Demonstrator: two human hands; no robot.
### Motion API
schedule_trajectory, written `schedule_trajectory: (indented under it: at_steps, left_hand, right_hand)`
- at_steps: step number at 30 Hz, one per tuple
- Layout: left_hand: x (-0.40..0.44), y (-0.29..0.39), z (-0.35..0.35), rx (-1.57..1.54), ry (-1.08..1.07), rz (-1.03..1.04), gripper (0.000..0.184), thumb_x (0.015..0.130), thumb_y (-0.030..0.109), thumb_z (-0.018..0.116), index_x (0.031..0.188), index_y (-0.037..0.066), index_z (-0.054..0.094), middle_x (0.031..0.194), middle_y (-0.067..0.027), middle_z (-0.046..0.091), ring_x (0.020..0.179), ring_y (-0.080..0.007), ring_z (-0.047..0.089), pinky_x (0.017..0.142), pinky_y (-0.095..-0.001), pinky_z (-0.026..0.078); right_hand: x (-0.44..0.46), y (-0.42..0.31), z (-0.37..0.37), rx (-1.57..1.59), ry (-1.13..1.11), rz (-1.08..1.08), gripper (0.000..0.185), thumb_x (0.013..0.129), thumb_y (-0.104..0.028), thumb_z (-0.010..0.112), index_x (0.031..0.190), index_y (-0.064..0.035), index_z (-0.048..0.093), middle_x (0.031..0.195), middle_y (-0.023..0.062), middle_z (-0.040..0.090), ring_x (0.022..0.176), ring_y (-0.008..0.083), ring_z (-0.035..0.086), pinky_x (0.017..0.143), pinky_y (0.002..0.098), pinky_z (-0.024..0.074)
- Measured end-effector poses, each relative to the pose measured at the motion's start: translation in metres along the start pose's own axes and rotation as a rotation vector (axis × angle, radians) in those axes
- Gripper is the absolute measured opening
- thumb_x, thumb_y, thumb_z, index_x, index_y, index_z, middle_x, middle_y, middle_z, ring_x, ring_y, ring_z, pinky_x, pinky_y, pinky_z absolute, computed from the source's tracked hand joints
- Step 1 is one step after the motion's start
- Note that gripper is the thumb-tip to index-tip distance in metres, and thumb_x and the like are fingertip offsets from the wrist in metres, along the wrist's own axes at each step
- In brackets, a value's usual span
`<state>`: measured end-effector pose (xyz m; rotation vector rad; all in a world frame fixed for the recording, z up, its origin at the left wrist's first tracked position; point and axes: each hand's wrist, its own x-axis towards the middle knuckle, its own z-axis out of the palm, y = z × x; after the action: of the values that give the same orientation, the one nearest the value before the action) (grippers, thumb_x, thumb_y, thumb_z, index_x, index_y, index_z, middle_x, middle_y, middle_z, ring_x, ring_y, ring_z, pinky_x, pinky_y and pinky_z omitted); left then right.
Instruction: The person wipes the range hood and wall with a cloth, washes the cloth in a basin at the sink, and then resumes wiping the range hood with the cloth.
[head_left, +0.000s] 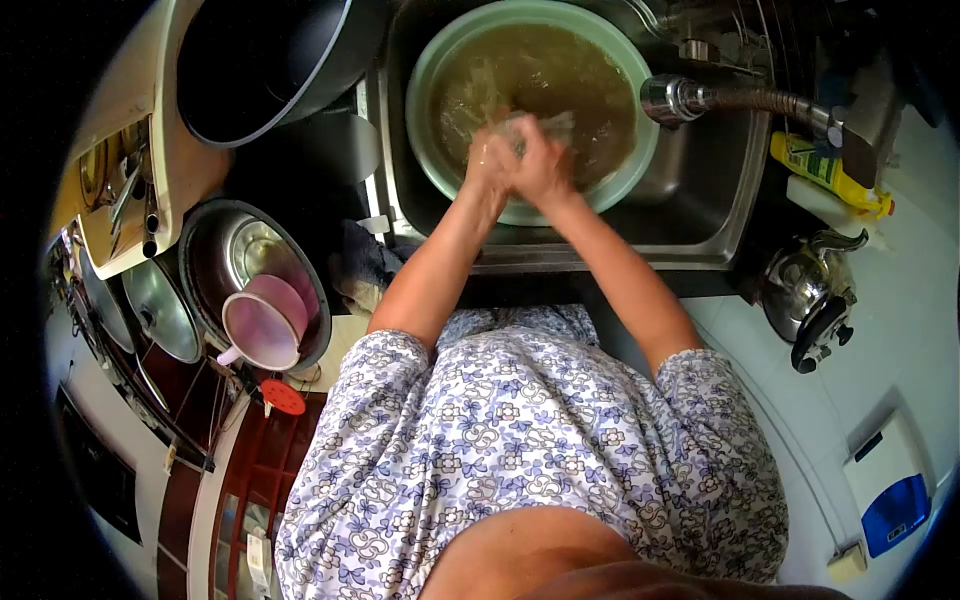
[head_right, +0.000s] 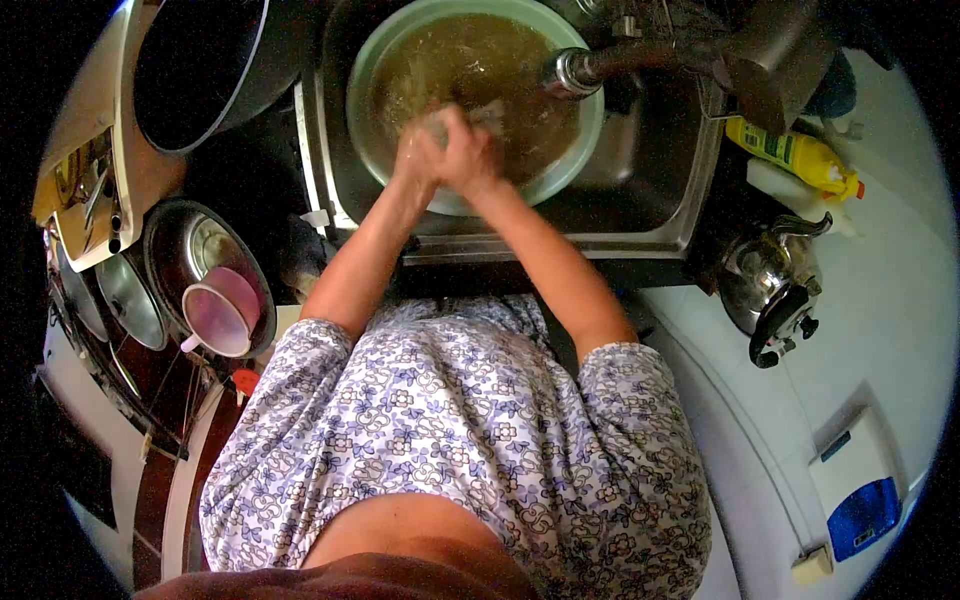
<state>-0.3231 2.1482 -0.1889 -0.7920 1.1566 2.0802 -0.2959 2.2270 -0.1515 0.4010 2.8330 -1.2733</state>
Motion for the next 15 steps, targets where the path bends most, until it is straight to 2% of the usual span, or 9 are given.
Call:
schedule_trajectory:
  at_steps: [1, 3, 4, 6, 7, 9, 13, 14, 15]
  left_hand:
    - [-0.012, 0.010, 0.017, -0.123, 0.071, -0.097, 0.028, 0.090, 0.023, 0.038, 0.111, 0.006, 0.047, 0.091, -0.0098, 0.057, 0.082, -0.0209, 0.056, 0.070, -0.0345, 0.049]
    - [0.000, 0.007, 0.016, -0.298, 0.012, -0.283, 0.025, 0.089, 0.028, 0.043, 0.099, 0.008, 0.054, 0.085, -0.0104, 0.058, 0.083, -0.0208, 0.056, 0.069, -0.0362, 0.047]
    - [-0.013, 0.023, 0.035, -0.233, 0.122, -0.264, 0.030, 0.087, 0.033, 0.049, 0.079, 0.005, 0.055, 0.070, -0.0072, 0.056, 0.064, -0.0214, 0.055, 0.059, -0.0352, 0.046]
    - [-0.007, 0.027, 0.033, -0.237, 0.091, -0.203, 0.031, 0.086, 0.035, 0.049, 0.078, 0.005, 0.054, 0.068, -0.0071, 0.055, 0.061, -0.0212, 0.055, 0.057, -0.0354, 0.046]
    - [-0.006, 0.029, 0.029, -0.239, 0.079, -0.173, 0.032, 0.086, 0.036, 0.049, 0.078, 0.005, 0.054, 0.068, -0.0071, 0.055, 0.060, -0.0212, 0.055, 0.056, -0.0355, 0.046]
    - [-0.006, 0.030, 0.021, -0.207, 0.073, -0.132, 0.030, 0.087, 0.034, 0.048, 0.083, 0.005, 0.055, 0.070, -0.0065, 0.054, 0.061, -0.0184, 0.052, 0.057, -0.0316, 0.045]
    - [0.013, -0.004, 0.006, -0.219, 0.036, -0.044, 0.031, 0.089, 0.031, 0.046, 0.098, 0.004, 0.056, 0.080, -0.0056, 0.055, 0.068, -0.0153, 0.052, 0.060, -0.0296, 0.045]
    - [-0.001, 0.014, 0.019, -0.217, 0.032, -0.170, 0.032, 0.089, 0.032, 0.046, 0.101, 0.004, 0.055, 0.083, -0.0057, 0.056, 0.074, -0.0150, 0.054, 0.065, -0.0300, 0.045]
    - [0.000, 0.011, 0.012, -0.176, 0.006, -0.236, 0.036, 0.089, 0.036, 0.046, 0.104, 0.003, 0.053, 0.087, -0.0050, 0.058, 0.078, -0.0155, 0.055, 0.070, -0.0295, 0.045]
  right_hand:
    - [0.013, 0.018, 0.006, -0.002, 0.038, 0.071, 0.035, 0.079, -0.041, 0.055, 0.090, -0.0075, 0.053, 0.072, 0.0197, 0.060, 0.063, 0.0381, 0.058, 0.056, 0.0450, 0.0451]
    - [0.030, 0.037, 0.005, 0.116, 0.113, 0.167, 0.034, 0.081, -0.038, 0.054, 0.088, -0.0051, 0.054, 0.072, 0.0209, 0.058, 0.067, 0.0379, 0.058, 0.058, 0.0446, 0.0437]
    - [0.027, 0.032, 0.003, 0.128, 0.121, 0.185, 0.032, 0.081, -0.036, 0.054, 0.088, -0.0047, 0.054, 0.073, 0.0212, 0.058, 0.068, 0.0379, 0.057, 0.058, 0.0447, 0.0434]
    - [0.019, 0.010, -0.005, 0.150, 0.135, 0.211, 0.030, 0.081, -0.033, 0.055, 0.087, -0.0038, 0.053, 0.073, 0.0219, 0.057, 0.069, 0.0379, 0.056, 0.059, 0.0448, 0.0427]
    - [0.009, -0.004, -0.010, 0.146, 0.098, 0.100, 0.025, 0.080, -0.028, 0.057, 0.088, -0.0037, 0.055, 0.080, 0.0178, 0.059, 0.077, 0.0361, 0.057, 0.065, 0.0408, 0.0444]
    - [-0.016, -0.033, -0.006, 0.133, 0.099, -0.100, 0.024, 0.079, -0.026, 0.058, 0.086, -0.0031, 0.054, 0.082, 0.0176, 0.058, 0.079, 0.0360, 0.056, 0.066, 0.0405, 0.0445]
    - [0.008, 0.002, 0.008, 0.161, 0.099, 0.088, 0.022, 0.082, -0.025, 0.054, 0.079, -0.0030, 0.054, 0.070, 0.0178, 0.056, 0.072, 0.0371, 0.057, 0.063, 0.0414, 0.0445]
    - [0.021, 0.023, 0.012, 0.129, 0.162, 0.065, 0.029, 0.084, -0.034, 0.049, 0.083, -0.0060, 0.055, 0.064, 0.0218, 0.055, 0.061, 0.0399, 0.055, 0.059, 0.0444, 0.0447]
    - [0.028, 0.050, 0.015, 0.014, 0.111, 0.097, 0.032, 0.085, -0.036, 0.048, 0.082, -0.0052, 0.056, 0.071, 0.0221, 0.057, 0.069, 0.0406, 0.056, 0.062, 0.0443, 0.0446]
